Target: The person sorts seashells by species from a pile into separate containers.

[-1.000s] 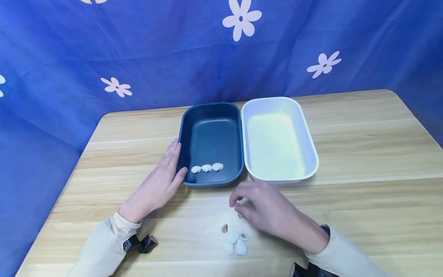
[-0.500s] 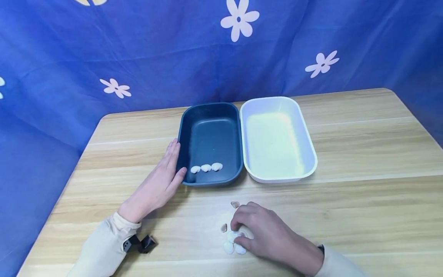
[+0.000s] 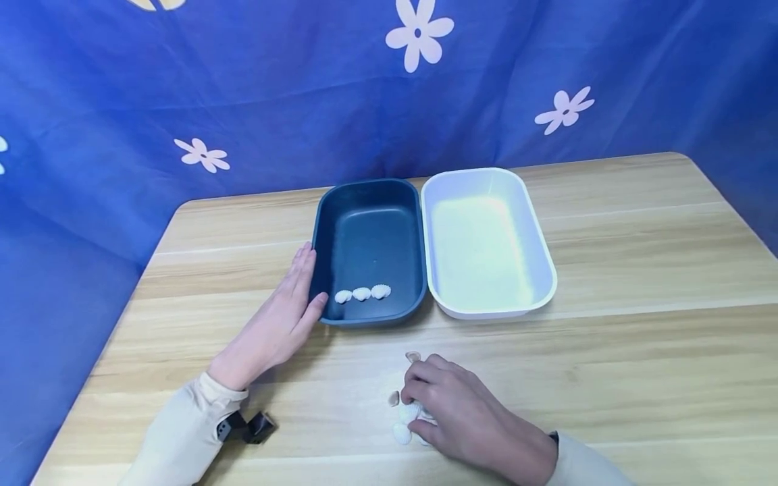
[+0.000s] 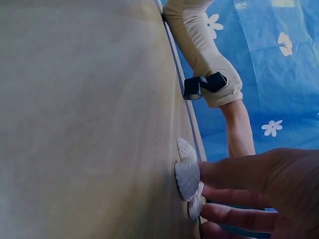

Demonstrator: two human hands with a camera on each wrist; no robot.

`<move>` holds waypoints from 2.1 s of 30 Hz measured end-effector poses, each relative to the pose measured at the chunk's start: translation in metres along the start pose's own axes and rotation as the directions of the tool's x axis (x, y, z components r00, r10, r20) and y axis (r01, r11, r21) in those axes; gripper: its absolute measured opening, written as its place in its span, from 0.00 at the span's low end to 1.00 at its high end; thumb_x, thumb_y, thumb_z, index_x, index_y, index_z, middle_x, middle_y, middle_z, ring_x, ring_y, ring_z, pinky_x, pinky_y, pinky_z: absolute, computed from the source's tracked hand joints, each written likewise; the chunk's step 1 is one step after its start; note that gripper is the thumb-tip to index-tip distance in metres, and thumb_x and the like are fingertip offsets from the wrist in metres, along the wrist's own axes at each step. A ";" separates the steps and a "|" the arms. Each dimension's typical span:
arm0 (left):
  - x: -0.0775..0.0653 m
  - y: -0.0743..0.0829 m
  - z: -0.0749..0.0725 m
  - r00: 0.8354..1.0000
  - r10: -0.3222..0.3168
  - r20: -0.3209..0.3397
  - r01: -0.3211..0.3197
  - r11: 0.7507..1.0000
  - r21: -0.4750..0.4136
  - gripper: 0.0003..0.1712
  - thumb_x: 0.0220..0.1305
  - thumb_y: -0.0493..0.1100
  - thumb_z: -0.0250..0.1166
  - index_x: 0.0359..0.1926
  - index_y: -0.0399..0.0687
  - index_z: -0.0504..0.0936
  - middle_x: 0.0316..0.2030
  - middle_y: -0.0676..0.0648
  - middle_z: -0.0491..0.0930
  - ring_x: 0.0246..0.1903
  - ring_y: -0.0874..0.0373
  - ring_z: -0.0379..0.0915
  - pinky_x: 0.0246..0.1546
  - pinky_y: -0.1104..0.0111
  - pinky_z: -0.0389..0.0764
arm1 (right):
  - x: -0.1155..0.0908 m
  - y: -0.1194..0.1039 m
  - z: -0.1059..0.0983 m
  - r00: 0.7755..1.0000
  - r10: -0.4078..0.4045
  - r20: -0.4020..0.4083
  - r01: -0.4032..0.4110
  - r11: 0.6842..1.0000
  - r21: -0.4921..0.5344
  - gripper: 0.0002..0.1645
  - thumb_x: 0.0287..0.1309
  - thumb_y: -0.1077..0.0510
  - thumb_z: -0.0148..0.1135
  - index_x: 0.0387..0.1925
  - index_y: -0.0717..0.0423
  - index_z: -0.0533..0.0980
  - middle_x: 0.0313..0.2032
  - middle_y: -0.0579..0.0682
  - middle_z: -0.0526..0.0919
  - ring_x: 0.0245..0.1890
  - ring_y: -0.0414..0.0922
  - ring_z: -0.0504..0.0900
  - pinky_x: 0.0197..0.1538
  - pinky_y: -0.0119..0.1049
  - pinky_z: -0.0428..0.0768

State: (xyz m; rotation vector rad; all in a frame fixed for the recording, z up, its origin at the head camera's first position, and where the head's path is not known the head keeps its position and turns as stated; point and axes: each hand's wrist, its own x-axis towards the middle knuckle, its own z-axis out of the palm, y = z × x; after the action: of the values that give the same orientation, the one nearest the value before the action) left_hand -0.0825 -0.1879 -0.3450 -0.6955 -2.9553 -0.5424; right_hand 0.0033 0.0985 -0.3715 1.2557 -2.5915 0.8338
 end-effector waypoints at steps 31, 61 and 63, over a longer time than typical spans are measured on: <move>-0.001 0.000 0.000 1.000 -0.011 0.006 0.011 1.000 0.003 0.39 0.76 0.53 0.40 0.74 0.31 0.40 0.75 0.38 0.35 0.74 0.46 0.32 0.71 0.50 0.49 | 0.006 0.001 0.001 0.999 -0.015 0.045 0.011 0.997 0.080 0.16 0.34 0.58 0.77 0.28 0.49 0.78 0.40 0.38 0.76 0.42 0.36 0.74 0.45 0.29 0.78; -0.002 -0.001 0.000 1.000 -0.004 -0.007 0.004 1.000 -0.004 0.39 0.76 0.52 0.40 0.74 0.31 0.41 0.75 0.36 0.37 0.74 0.44 0.34 0.70 0.49 0.50 | 0.020 0.002 -0.016 0.998 0.012 -0.063 -0.001 0.986 0.164 0.17 0.36 0.61 0.75 0.29 0.48 0.75 0.40 0.39 0.78 0.42 0.36 0.73 0.45 0.26 0.76; -0.002 -0.001 0.000 1.000 -0.003 -0.005 0.003 1.000 -0.002 0.39 0.76 0.52 0.40 0.74 0.31 0.41 0.75 0.36 0.37 0.74 0.44 0.34 0.70 0.49 0.50 | 0.022 0.004 -0.020 0.998 0.024 -0.063 -0.014 0.987 0.159 0.17 0.36 0.61 0.75 0.29 0.48 0.76 0.40 0.39 0.78 0.41 0.36 0.74 0.44 0.27 0.77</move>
State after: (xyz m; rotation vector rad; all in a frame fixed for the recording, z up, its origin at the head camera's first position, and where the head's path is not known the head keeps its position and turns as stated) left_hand -0.0808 -0.1894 -0.3455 -0.6883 -2.9520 -0.5470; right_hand -0.0154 0.0962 -0.3487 1.2227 -2.5332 1.0849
